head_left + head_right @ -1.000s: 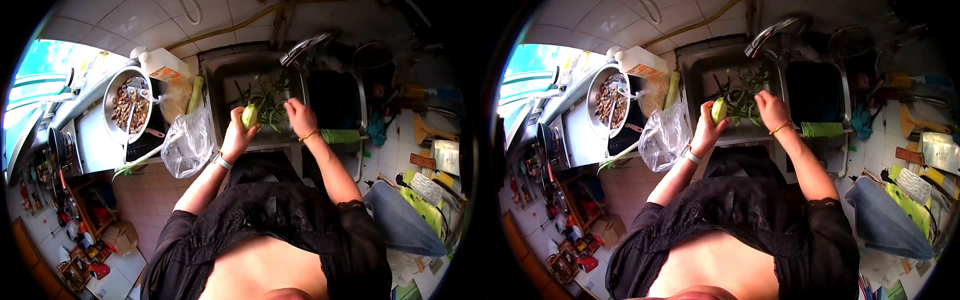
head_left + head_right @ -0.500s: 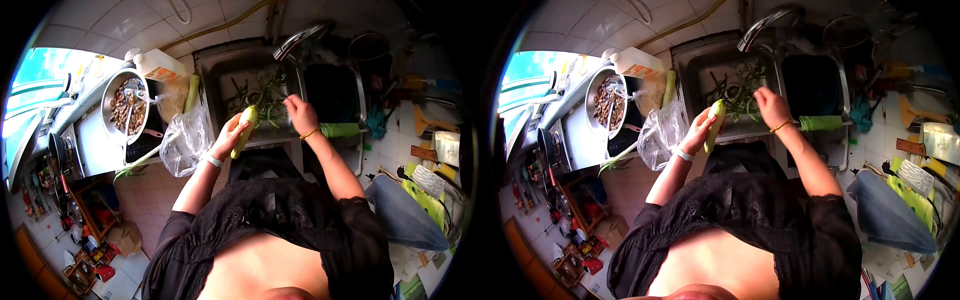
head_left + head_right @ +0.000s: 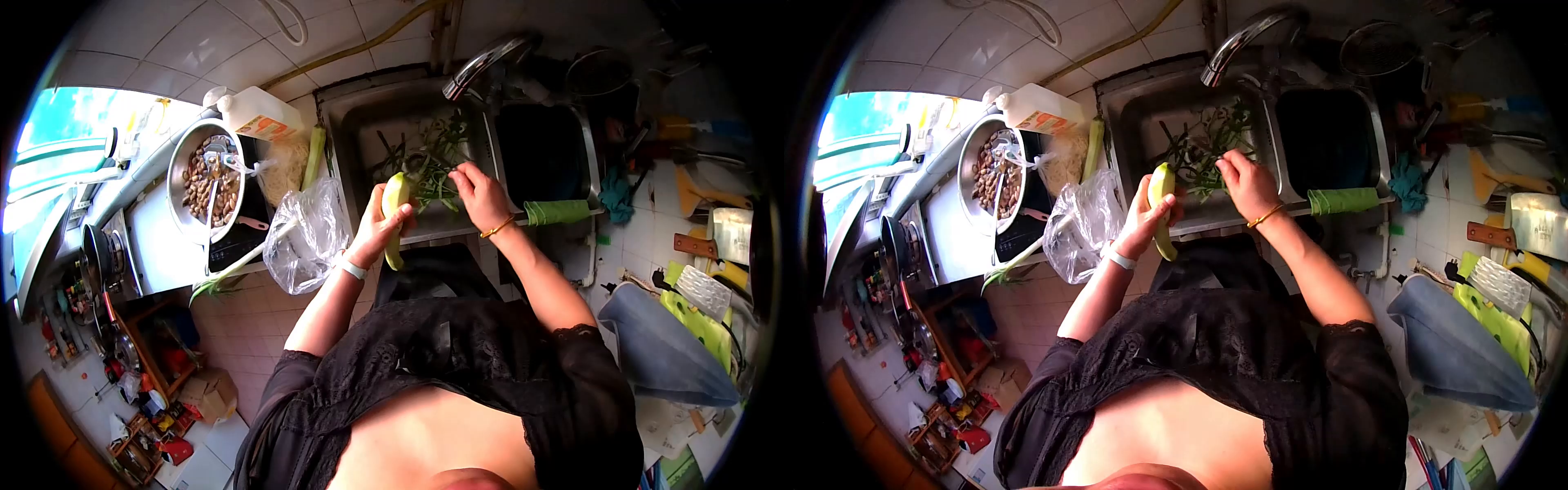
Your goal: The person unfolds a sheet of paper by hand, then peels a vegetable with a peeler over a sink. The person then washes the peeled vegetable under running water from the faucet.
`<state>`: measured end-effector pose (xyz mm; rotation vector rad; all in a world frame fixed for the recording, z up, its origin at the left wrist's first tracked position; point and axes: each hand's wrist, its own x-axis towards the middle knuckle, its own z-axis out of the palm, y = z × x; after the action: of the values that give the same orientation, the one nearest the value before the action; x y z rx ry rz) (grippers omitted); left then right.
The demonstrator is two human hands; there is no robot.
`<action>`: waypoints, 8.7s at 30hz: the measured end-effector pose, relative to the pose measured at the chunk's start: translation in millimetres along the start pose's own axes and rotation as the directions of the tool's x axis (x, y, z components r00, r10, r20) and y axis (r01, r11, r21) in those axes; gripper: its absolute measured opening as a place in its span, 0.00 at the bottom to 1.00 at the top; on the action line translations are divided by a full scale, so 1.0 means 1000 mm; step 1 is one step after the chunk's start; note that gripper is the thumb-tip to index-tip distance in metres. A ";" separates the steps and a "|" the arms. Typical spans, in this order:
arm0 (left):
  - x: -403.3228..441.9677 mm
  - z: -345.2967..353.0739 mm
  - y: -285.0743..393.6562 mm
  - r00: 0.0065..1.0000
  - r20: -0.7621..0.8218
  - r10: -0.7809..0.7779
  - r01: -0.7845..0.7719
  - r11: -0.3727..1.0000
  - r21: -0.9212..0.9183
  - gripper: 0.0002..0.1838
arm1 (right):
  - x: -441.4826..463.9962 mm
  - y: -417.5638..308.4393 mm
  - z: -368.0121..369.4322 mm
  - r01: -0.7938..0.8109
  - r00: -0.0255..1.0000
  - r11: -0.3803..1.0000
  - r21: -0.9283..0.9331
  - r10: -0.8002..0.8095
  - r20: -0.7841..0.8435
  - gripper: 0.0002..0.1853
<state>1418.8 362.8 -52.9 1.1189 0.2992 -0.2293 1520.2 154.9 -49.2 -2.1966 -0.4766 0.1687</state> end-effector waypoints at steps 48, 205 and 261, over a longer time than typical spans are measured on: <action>0.015 -0.033 -0.018 0.859 0.385 -0.338 0.497 0.730 -0.469 0.31 | 0.021 -0.017 0.059 -0.325 0.871 0.567 0.757 -0.132 0.473 0.21; 0.126 0.021 -0.025 0.965 -0.062 -0.255 0.227 0.928 -0.294 0.13 | 0.127 0.006 -0.346 0.117 0.553 0.633 -0.765 -0.682 -0.479 0.22; -0.099 -0.012 0.072 0.956 -0.163 0.243 0.036 0.454 0.890 0.30 | 0.046 0.076 0.014 -0.110 0.956 0.918 0.382 -0.008 0.293 0.14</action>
<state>1348.7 407.3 37.6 2.2588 0.3571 -0.1066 1579.4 140.1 -115.4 -1.7912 -0.4965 0.5737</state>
